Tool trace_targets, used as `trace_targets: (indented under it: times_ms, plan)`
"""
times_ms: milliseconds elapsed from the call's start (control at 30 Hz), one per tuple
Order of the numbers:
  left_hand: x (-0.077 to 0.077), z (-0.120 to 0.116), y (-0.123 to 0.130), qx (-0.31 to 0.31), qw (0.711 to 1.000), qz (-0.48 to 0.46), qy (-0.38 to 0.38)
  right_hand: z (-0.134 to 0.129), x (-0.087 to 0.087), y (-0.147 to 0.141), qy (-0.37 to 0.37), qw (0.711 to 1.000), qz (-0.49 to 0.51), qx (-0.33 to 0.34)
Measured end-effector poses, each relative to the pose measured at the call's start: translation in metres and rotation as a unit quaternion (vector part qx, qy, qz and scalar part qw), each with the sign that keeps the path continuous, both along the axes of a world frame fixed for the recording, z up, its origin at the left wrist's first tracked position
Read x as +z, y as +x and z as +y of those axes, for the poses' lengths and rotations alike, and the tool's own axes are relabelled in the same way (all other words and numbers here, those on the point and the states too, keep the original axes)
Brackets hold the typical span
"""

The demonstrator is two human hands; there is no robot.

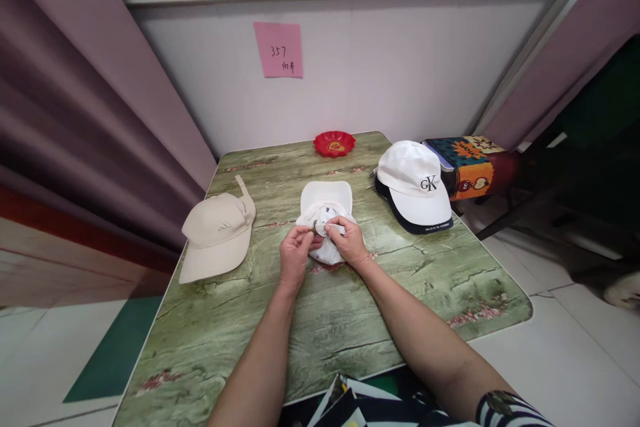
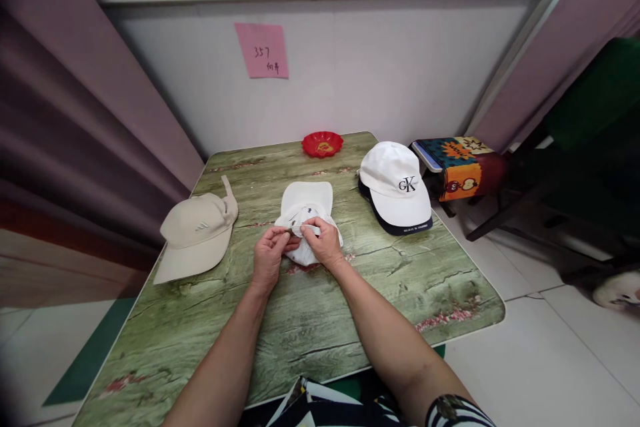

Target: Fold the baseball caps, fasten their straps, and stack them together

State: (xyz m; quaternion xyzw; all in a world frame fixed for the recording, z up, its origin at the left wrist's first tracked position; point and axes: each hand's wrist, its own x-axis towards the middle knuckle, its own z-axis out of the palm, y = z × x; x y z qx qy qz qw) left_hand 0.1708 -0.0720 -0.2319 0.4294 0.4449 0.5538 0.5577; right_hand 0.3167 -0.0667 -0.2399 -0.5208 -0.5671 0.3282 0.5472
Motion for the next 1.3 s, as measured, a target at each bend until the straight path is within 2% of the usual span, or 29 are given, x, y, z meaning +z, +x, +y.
trace_targets:
  times_ms: [233, 567, 867, 1300]
  plan:
    - [0.0003, -0.0004, -0.0004, 0.007, 1.000, 0.005, 0.002, -0.0019, 0.0029, -0.0012, -0.004, 1.000, -0.019, -0.011]
    - [0.0015, -0.0009, -0.0010, 0.018, 1.000, 0.013, 0.001, -0.0019, 0.0035, 0.0005, -0.004, 1.000, -0.016, 0.007]
    - [-0.0009, 0.0002, -0.0036, 0.021, 0.997, 0.056, 0.041, -0.0032, 0.0060, 0.0000, 0.002, 1.000, -0.018, 0.011]
    - [0.0012, -0.0014, -0.0028, 0.022, 0.998, 0.043, 0.039, -0.0029, 0.0038, 0.0010, 0.016, 1.000, -0.004, 0.024]
